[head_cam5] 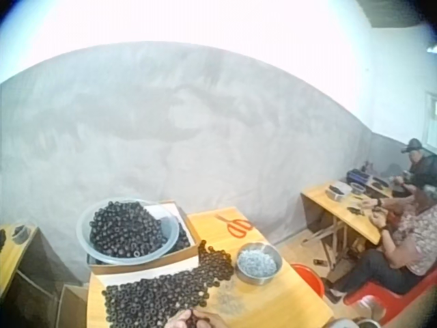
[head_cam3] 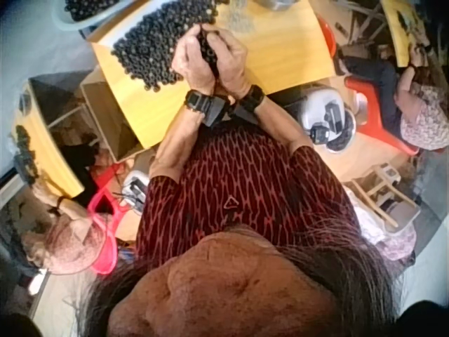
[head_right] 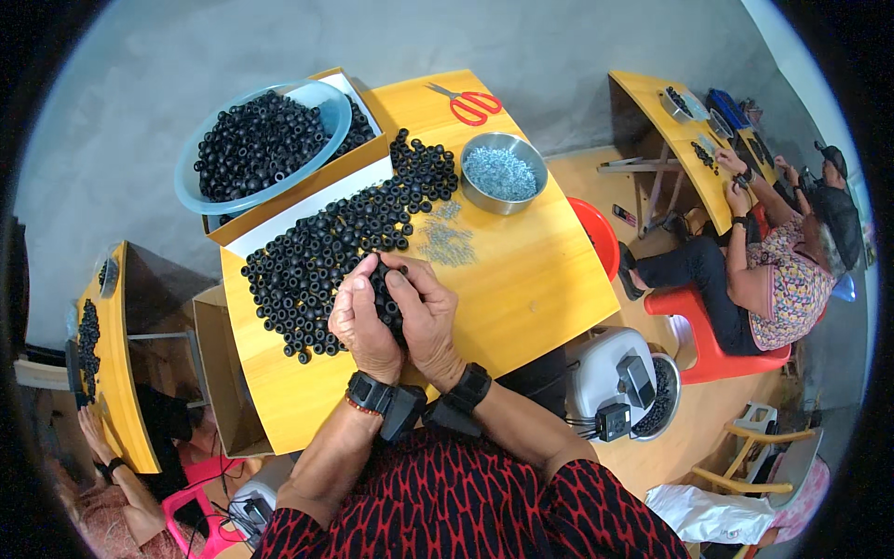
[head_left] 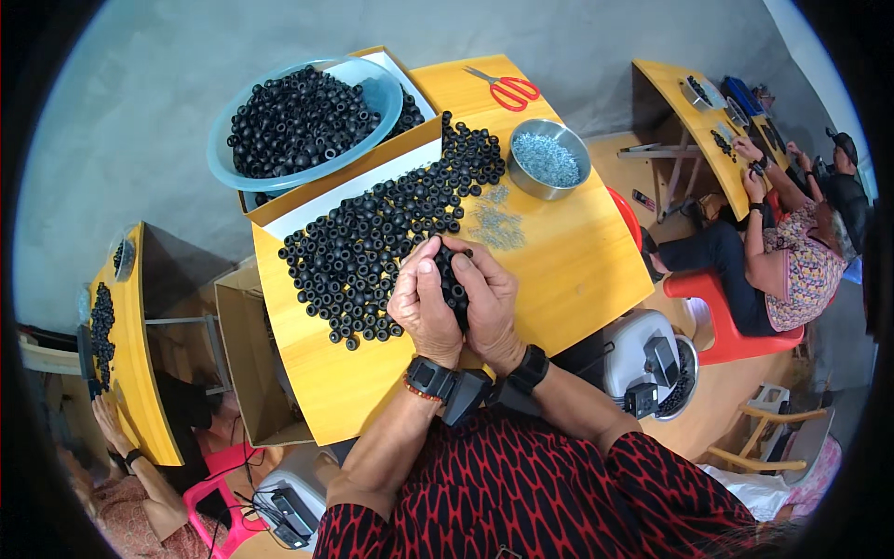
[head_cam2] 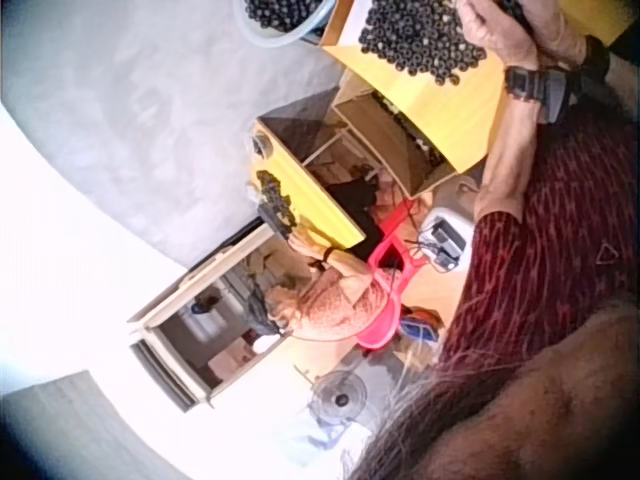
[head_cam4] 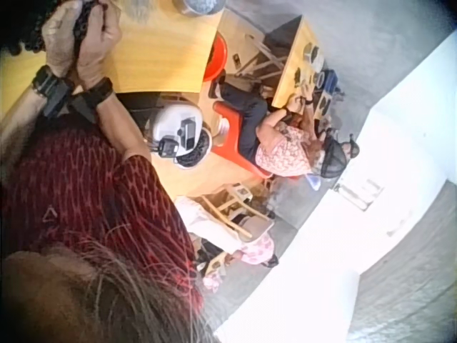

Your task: Assembling black plastic rings by manually inserting small metal pins into the center hole.

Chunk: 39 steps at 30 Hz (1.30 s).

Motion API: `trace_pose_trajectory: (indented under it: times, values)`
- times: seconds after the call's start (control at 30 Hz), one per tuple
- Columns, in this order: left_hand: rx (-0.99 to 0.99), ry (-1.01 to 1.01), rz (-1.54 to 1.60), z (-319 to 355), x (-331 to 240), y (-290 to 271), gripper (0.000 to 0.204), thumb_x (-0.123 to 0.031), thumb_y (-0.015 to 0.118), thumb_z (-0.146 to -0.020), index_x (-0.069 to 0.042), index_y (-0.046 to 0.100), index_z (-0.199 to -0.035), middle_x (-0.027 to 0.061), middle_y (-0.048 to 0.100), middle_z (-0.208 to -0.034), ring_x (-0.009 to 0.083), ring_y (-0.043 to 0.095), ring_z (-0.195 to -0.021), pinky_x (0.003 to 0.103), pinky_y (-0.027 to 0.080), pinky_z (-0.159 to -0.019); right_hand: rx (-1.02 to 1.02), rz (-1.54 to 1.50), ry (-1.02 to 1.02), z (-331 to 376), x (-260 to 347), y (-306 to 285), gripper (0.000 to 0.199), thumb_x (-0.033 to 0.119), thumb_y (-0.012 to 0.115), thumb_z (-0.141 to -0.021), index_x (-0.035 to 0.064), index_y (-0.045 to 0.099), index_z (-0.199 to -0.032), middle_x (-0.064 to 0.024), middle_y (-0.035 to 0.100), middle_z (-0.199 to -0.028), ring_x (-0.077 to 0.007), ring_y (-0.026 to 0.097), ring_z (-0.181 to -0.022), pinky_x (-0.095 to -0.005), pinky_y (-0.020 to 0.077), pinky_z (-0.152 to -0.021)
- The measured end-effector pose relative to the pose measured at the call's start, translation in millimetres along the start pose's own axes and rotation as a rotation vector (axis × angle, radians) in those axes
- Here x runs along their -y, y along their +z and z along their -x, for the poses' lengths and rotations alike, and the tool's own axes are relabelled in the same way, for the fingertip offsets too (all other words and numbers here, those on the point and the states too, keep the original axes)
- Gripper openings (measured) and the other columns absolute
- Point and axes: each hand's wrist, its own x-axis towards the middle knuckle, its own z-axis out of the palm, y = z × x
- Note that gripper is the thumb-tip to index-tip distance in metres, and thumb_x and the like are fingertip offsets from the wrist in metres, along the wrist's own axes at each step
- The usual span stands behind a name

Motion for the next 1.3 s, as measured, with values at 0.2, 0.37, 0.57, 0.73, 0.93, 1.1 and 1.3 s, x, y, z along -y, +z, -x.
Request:
trace_pose_trajectory:
  times: [0.2,0.37,0.57,0.73,0.93,1.1,1.3]
  values:
    - [0.04,0.111,-0.012,-11,0,1,0.029,-0.014,0.051,-0.102,0.005,0.069,-0.115,0.0165,0.069,-0.121,0.0207,0.063,-0.112,0.033,0.047,-0.102,0.033,0.2,-0.161,-10,2,3,0.024,0.005,0.061,-0.096,-0.0019,0.069,-0.118,-0.0105,0.066,-0.116,-0.0171,0.062,-0.107,-0.0293,0.0481,-0.094]
    - [-0.004,0.196,-0.068,-16,1,-3,0.029,-0.009,0.047,-0.102,0.006,0.069,-0.113,0.0195,0.066,-0.127,0.0245,0.062,-0.116,0.035,0.046,-0.103,0.081,0.319,-0.263,-14,6,11,0.025,0.005,0.063,-0.094,-0.0023,0.068,-0.117,-0.0137,0.066,-0.116,-0.0205,0.063,-0.107,-0.0314,0.0488,-0.095]
    - [-0.007,0.175,-0.071,-19,1,-6,0.047,-0.028,0.039,-0.106,0.007,0.068,-0.116,0.0198,0.066,-0.126,0.0278,0.062,-0.117,0.039,0.045,-0.105,0.158,0.346,-0.307,-14,3,11,0.03,0.008,0.062,-0.095,-0.0032,0.064,-0.123,-0.0161,0.063,-0.122,-0.0253,0.061,-0.113,-0.0341,0.0478,-0.098]
    - [-0.007,0.226,-0.063,-19,0,-5,0.049,-0.029,0.038,-0.106,0.008,0.067,-0.118,0.0206,0.066,-0.126,0.0289,0.062,-0.118,0.04,0.045,-0.105,0.155,0.4,-0.351,-16,1,6,0.034,0.009,0.061,-0.095,-0.0037,0.062,-0.127,-0.0173,0.061,-0.127,-0.0262,0.059,-0.118,-0.0353,0.0452,-0.102]
    - [-0.004,0.226,-0.031,-20,1,-11,0.053,-0.035,0.036,-0.107,0.007,0.065,-0.121,0.0223,0.064,-0.128,0.0313,0.06,-0.121,0.041,0.044,-0.107,0.197,0.288,-0.247,-14,4,6,0.042,0.023,0.054,-0.101,-0.0062,0.057,-0.132,-0.0168,0.061,-0.129,-0.0245,0.058,-0.119,-0.0347,0.0439,-0.103]
    - [0.004,0.231,-0.029,-21,7,-12,0.067,-0.047,0.024,-0.108,0.008,0.058,-0.128,0.0224,0.063,-0.13,0.0288,0.06,-0.12,0.04,0.044,-0.107,0.229,0.289,-0.195,-13,8,3,0.058,0.041,0.045,-0.103,-0.0066,0.057,-0.133,-0.0152,0.065,-0.12,-0.0194,0.059,-0.109,-0.0313,0.0449,-0.098]
    - [-0.049,0.235,-0.026,-21,3,-8,0.071,-0.052,0.025,-0.107,0.008,0.056,-0.129,0.0239,0.063,-0.129,0.0305,0.06,-0.122,0.041,0.041,-0.11,0.17,0.29,-0.27,-23,-6,0,0.058,0.044,0.046,-0.103,-0.0049,0.062,-0.129,0.0026,0.057,-0.089,-0.0051,0.044,-0.073,-0.0219,0.0394,-0.072]
